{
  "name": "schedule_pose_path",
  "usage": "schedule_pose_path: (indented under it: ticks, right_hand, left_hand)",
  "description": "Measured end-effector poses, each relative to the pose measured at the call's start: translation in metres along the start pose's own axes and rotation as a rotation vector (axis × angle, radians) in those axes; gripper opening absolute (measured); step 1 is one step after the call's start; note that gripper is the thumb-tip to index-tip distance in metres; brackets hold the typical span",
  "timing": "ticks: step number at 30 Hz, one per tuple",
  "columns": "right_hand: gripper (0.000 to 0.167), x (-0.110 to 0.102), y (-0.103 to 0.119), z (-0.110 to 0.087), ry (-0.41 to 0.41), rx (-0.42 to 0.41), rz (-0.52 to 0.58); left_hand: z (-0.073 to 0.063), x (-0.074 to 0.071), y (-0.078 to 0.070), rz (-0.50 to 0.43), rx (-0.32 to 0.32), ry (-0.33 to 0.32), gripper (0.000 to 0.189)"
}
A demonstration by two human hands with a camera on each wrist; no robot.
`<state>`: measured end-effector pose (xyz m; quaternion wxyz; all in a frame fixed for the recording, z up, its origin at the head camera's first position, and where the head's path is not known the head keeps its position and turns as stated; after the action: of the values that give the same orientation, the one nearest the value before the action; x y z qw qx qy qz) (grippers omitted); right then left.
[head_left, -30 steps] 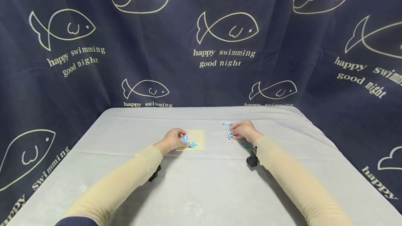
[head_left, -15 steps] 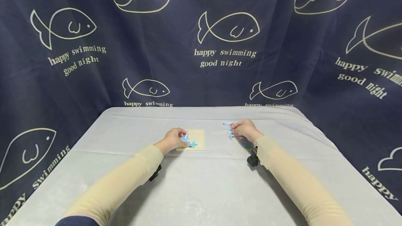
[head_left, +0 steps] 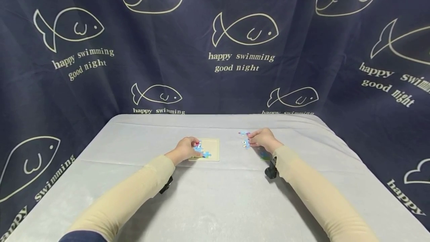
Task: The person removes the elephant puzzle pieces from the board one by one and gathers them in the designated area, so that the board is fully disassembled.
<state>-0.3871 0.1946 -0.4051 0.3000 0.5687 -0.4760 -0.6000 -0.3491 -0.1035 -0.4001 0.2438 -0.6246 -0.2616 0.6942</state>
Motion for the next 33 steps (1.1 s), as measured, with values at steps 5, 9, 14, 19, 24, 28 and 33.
schedule_pose_path:
  ticks: [5, 9, 14, 19, 24, 28, 33]
  right_hand:
    - [0.021, -0.006, 0.0, 0.006, 0.015, -0.019, 0.012]
    - [0.02, -0.006, 0.005, 0.004, 0.033, -0.033, 0.045]
    - [0.031, 0.0, 0.011, -0.002, 0.016, -0.019, 0.046]
    - [0.035, 0.008, 0.015, -0.004, 0.042, 0.0, 0.074]
    - [0.036, 0.015, 0.021, -0.005, 0.069, 0.002, 0.082]
    - [0.035, 0.025, 0.026, -0.007, 0.104, -0.016, 0.119]
    - [0.033, 0.038, 0.031, -0.011, 0.127, -0.015, 0.127]
  left_hand:
    - [0.002, 0.001, 0.001, 0.004, 0.01, 0.002, 0.055]
    - [0.003, 0.002, 0.001, -0.001, 0.011, 0.008, 0.055]
    - [0.006, 0.003, 0.004, -0.018, 0.008, 0.021, 0.056]
    - [0.006, 0.003, 0.005, -0.031, 0.004, 0.026, 0.057]
    - [0.004, 0.002, 0.004, -0.022, 0.032, 0.032, 0.058]
    - [0.004, 0.0, 0.004, -0.021, 0.054, 0.032, 0.057]
    - [0.004, 0.0, 0.004, -0.036, 0.065, 0.037, 0.056]
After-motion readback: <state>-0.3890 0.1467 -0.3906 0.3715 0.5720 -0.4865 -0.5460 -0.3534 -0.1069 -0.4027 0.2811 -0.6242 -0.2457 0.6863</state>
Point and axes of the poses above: each hand's wrist, its own z-axis towards the middle knuckle, its own x-axis out of the palm, y = z × x, the point moved 7 cm from there along z, towards the middle knuckle, and after that the axes turned 14 degrees about -y, right-handed, at the moved point
